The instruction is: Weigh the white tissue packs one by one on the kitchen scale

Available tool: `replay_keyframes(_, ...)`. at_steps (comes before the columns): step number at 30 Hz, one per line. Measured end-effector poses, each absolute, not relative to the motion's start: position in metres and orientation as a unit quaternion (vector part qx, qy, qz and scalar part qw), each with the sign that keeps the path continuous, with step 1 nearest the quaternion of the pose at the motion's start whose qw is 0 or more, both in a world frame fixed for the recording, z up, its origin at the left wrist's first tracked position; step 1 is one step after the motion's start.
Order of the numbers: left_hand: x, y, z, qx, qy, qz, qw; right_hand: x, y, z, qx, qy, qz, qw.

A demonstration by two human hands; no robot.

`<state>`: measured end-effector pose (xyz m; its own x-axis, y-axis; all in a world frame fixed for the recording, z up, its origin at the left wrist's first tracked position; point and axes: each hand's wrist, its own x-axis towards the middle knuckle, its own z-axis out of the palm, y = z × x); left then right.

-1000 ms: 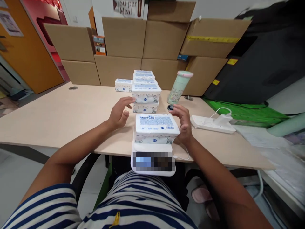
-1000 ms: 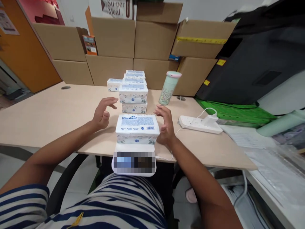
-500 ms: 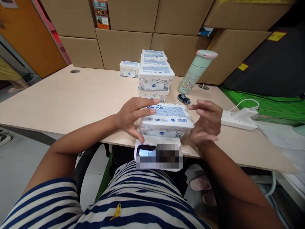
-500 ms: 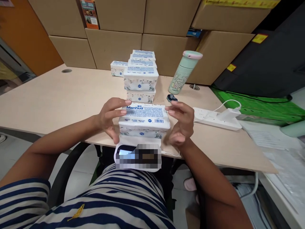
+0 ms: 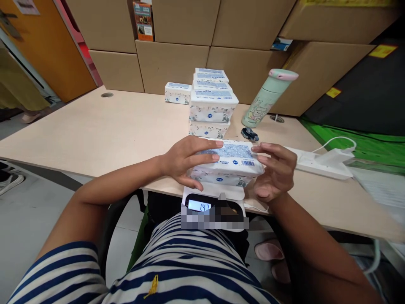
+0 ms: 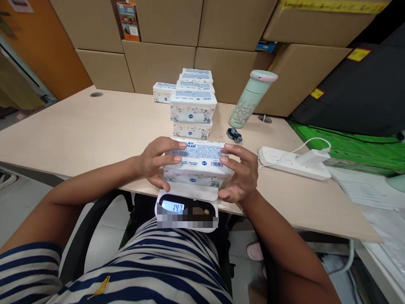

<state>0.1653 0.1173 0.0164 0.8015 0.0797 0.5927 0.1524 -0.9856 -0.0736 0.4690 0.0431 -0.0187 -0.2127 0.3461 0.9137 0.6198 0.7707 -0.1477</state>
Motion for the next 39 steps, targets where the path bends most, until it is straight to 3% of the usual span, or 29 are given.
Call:
replay_keyframes(2,0.167,0.115,0.017,-0.942,-0.044,-0.324,0.072,0.463,0.038,-0.007,-0.233,-0.758,-0.163,0.587)
replay_keyframes(5,0.169,0.111,0.021,-0.929,-0.009,-0.355,0.106,0.457,0.033,0.007,-0.213,-0.797,-0.189,0.532)
replay_keyframes(9,0.168,0.114,0.028,-0.913,-0.029,-0.375,0.159,0.453,0.039,0.009,-0.301,-0.818,-0.213,0.442)
replay_keyframes(15,0.16,0.141,0.026,-0.884,-0.187,-0.384,0.189,0.453,0.057,-0.004,-0.446,-0.777,-0.202,0.396)
replay_keyframes(26,0.157,0.142,0.023,-0.913,-0.242,-0.313,0.096,0.45,0.062,-0.005,-0.536,-0.741,-0.011,0.404)
replay_keyframes(34,0.159,0.139,0.025,-0.914,-0.256,-0.308,0.068,0.446,0.058,-0.002,-0.605,-0.609,0.265,0.44)
replay_keyframes(39,0.159,0.138,0.028,-0.916,-0.259,-0.301,0.066,0.448,0.055,0.001,-0.61,-0.607,0.286,0.421)
